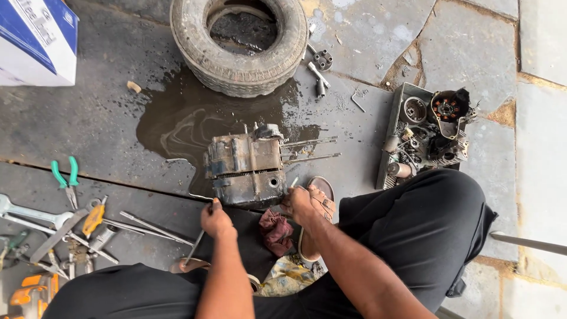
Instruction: The person sits on the ground with a motorcycle engine crankcase between their legs and uses a T-handle wrench to loosen and remove fasteners from the crankcase. They reposition the casing, pry and lift off the crankcase cover, set the cover aside, and handle small parts and fasteners from the engine assembly.
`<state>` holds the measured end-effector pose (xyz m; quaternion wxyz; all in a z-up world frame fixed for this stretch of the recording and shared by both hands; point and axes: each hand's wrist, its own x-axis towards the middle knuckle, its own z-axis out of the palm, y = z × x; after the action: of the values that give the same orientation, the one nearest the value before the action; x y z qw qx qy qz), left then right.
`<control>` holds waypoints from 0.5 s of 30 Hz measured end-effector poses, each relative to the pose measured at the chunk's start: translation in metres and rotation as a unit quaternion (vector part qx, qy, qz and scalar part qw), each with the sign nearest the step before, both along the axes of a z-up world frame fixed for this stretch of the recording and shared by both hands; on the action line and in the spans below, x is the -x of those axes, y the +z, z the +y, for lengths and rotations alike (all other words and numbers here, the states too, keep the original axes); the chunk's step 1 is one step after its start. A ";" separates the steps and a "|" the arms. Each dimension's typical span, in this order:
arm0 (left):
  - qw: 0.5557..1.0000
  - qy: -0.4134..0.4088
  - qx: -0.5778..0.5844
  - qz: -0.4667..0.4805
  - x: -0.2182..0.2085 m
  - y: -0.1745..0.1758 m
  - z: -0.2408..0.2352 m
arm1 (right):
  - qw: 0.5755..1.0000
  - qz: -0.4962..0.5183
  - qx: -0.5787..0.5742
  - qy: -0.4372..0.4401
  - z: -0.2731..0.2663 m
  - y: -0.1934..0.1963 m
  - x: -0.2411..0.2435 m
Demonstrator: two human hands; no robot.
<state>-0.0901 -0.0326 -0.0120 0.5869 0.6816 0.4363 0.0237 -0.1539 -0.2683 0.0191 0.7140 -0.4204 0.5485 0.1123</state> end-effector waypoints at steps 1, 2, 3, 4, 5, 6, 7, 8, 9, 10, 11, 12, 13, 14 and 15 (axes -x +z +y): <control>0.998 -0.034 0.023 -0.037 0.001 0.003 0.005 | 1.000 -0.014 0.012 -0.001 0.003 0.002 0.001; 0.999 -0.033 0.023 -0.033 0.002 0.009 0.007 | 1.000 -0.011 0.011 0.000 0.006 0.025 -0.003; 0.997 -0.057 0.044 -0.017 0.000 0.014 0.011 | 1.000 -0.003 0.019 -0.007 0.011 0.048 -0.011; 0.995 -0.082 0.065 0.000 -0.003 0.020 0.014 | 1.000 0.006 0.027 -0.015 0.016 0.070 -0.019; 0.994 -0.083 0.064 0.002 -0.001 0.023 0.013 | 1.000 0.008 0.026 -0.016 0.008 0.053 -0.020; 0.992 -0.087 0.083 0.035 0.001 0.026 0.013 | 0.999 0.002 0.032 -0.024 0.001 0.035 -0.021; 0.988 -0.090 0.102 0.068 0.005 0.030 0.014 | 0.999 -0.004 0.039 -0.032 -0.006 0.018 -0.020; 0.988 -0.091 0.101 0.071 0.011 0.030 0.011 | 0.999 -0.001 0.038 -0.033 -0.015 0.012 -0.018; 0.987 -0.132 0.070 0.060 0.009 0.030 0.008 | 0.998 -0.021 0.058 -0.018 -0.025 0.006 -0.025; 0.983 -0.173 0.039 0.048 0.006 0.032 0.006 | 0.996 -0.041 0.079 -0.004 -0.034 0.001 -0.032; 0.983 -0.174 0.037 0.046 0.003 0.045 -0.001 | 0.996 -0.043 0.077 -0.004 -0.036 0.014 -0.042; 0.976 -0.181 0.054 0.108 0.001 0.057 -0.009 | 0.995 -0.037 0.093 0.028 -0.038 0.026 -0.052; 0.964 -0.187 0.074 0.174 0.006 0.069 -0.018 | 0.992 -0.027 0.110 0.062 -0.041 0.039 -0.055; 0.964 -0.186 0.074 0.177 0.009 0.069 -0.019 | 0.992 -0.023 0.109 0.063 -0.039 0.036 -0.049; 0.964 -0.171 0.072 0.190 0.005 0.071 -0.023 | 0.992 -0.017 0.107 0.063 -0.041 0.037 -0.050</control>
<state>-0.0953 -0.0555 0.0593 0.5362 0.6941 0.4173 -0.2378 -0.1038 -0.3090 0.0556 0.6656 -0.5305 0.5170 0.0905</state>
